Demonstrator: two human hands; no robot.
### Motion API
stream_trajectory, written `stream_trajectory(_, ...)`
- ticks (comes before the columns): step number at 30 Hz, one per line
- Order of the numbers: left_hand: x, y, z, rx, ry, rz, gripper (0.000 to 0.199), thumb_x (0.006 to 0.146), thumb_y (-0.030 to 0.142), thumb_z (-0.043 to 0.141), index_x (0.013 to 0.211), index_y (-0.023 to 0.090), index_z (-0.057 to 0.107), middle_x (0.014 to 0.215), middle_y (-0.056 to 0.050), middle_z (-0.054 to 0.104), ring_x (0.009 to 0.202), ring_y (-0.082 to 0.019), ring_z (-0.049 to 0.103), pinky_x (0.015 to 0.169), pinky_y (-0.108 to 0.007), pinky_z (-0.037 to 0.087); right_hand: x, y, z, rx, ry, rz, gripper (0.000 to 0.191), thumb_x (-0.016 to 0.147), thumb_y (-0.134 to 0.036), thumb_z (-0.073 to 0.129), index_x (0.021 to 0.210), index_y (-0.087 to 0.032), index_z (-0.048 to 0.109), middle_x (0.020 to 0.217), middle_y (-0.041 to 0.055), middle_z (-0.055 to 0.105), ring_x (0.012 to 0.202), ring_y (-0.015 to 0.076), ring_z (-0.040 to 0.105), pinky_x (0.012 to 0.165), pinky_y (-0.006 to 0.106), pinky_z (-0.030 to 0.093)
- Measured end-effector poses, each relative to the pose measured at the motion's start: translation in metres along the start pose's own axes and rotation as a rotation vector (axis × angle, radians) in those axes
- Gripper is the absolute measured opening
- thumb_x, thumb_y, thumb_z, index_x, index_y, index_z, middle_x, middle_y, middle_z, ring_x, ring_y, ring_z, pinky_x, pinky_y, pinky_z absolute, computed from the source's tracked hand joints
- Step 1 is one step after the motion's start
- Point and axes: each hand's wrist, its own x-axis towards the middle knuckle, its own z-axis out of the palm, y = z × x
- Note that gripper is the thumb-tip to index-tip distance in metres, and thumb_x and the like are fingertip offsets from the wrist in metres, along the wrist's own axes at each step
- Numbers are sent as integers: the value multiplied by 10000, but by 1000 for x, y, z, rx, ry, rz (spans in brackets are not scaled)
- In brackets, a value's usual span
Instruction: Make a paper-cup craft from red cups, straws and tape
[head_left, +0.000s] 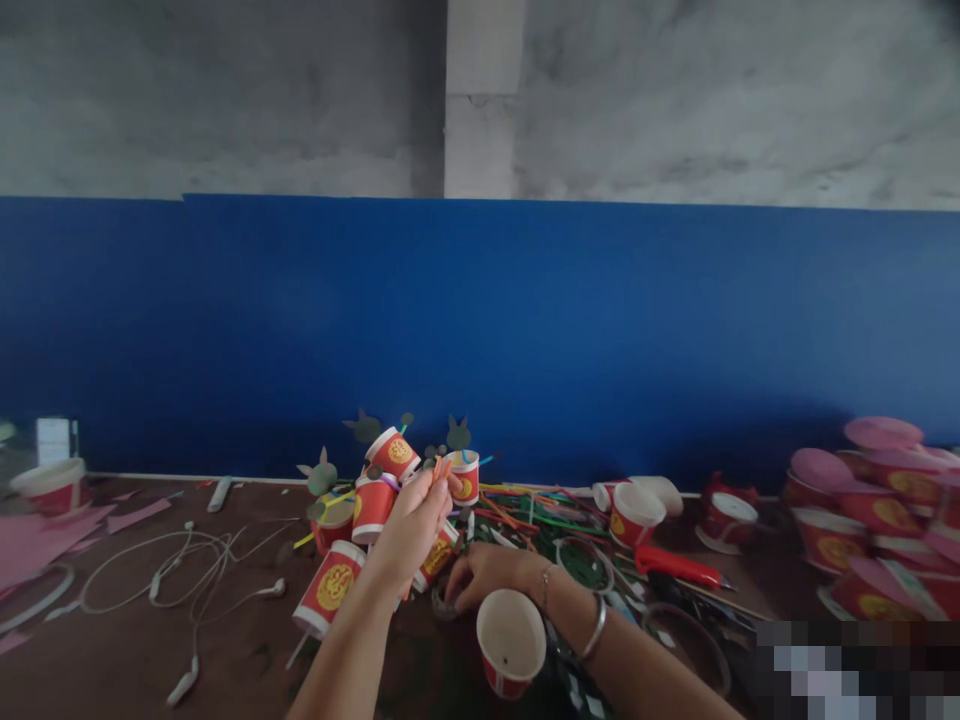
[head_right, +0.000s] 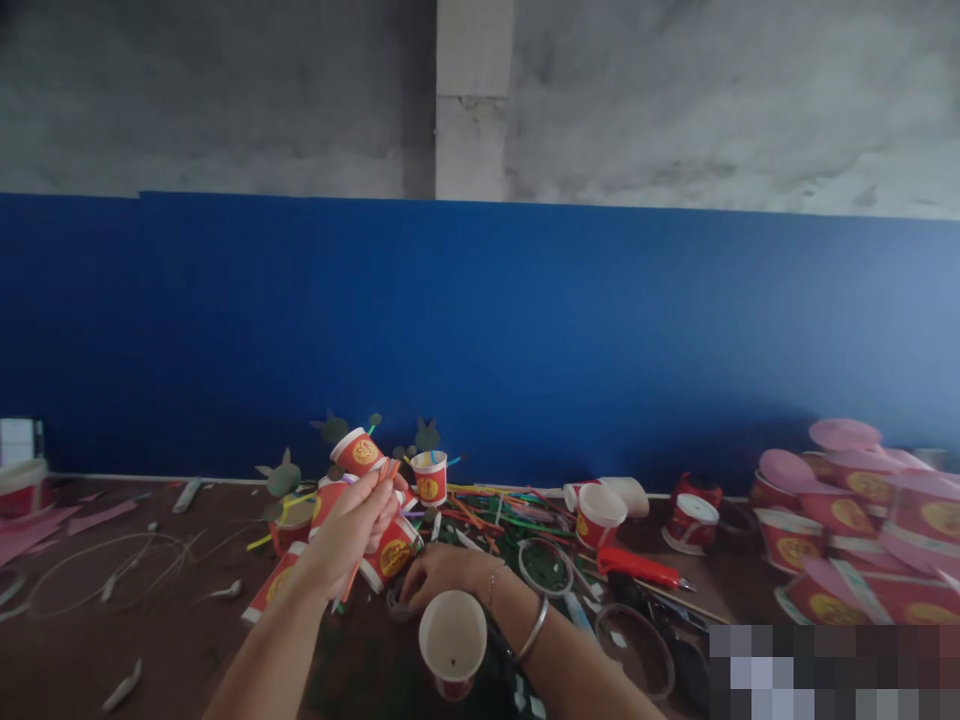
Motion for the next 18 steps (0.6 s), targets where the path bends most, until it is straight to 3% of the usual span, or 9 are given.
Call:
stream_trajectory(5, 1, 1, 1, 10, 76, 22, 419, 787, 574, 539, 852, 160, 533, 577, 70, 311, 472, -61, 236, 443, -183, 204, -36, -16, -13, 504, 117, -99, 246, 646, -336, 710, 781, -130, 711, 474, -66, 449, 413, 24, 308, 419, 165, 218)
stream_trajectory(8, 1, -1, 3, 152, 73, 70, 340, 817, 481, 552, 856, 144, 571, 648, 22, 447, 584, -104, 413, 555, -218, 346, -65, -26, -16, 701, 278, -142, 219, 639, -336, 711, 638, -126, 646, 471, -60, 426, 420, 24, 300, 413, 166, 199)
stream_trajectory(11, 1, -9, 9, 184, -98, 43, 299, 788, 365, 632, 972, 138, 571, 878, -50, 581, 849, -180, 538, 763, -280, 422, -84, -36, -9, 889, 494, -203, 174, 669, -297, 706, 669, -134, 646, 634, -3, 569, 580, 66, 491, 532, 166, 383)
stream_trajectory(13, 1, -16, 14, 115, -267, 9, 333, 754, 277, 672, 1032, 139, 549, 1015, -81, 592, 980, -209, 543, 856, -310, 422, -90, -43, -2, 959, 519, -225, 152, 699, -286, 685, 732, -141, 656, 733, 15, 610, 671, 86, 547, 625, 188, 446)
stream_trajectory(15, 2, -23, 19, 43, -377, 22, 296, 760, 232, 663, 1014, 138, 543, 1048, -88, 593, 999, -209, 545, 878, -317, 422, -95, -50, 3, 979, 509, -205, 161, 720, -302, 650, 746, -143, 651, 711, 12, 602, 631, 88, 540, 586, 194, 446)
stream_trajectory(18, 1, -25, 23, -2, -426, 65, 214, 806, 248, 633, 967, 139, 543, 970, -67, 603, 913, -191, 554, 806, -297, 437, -102, -58, 6, 984, 550, -170, 160, 675, -307, 624, 684, -147, 626, 639, 6, 580, 569, 99, 513, 503, 200, 427)
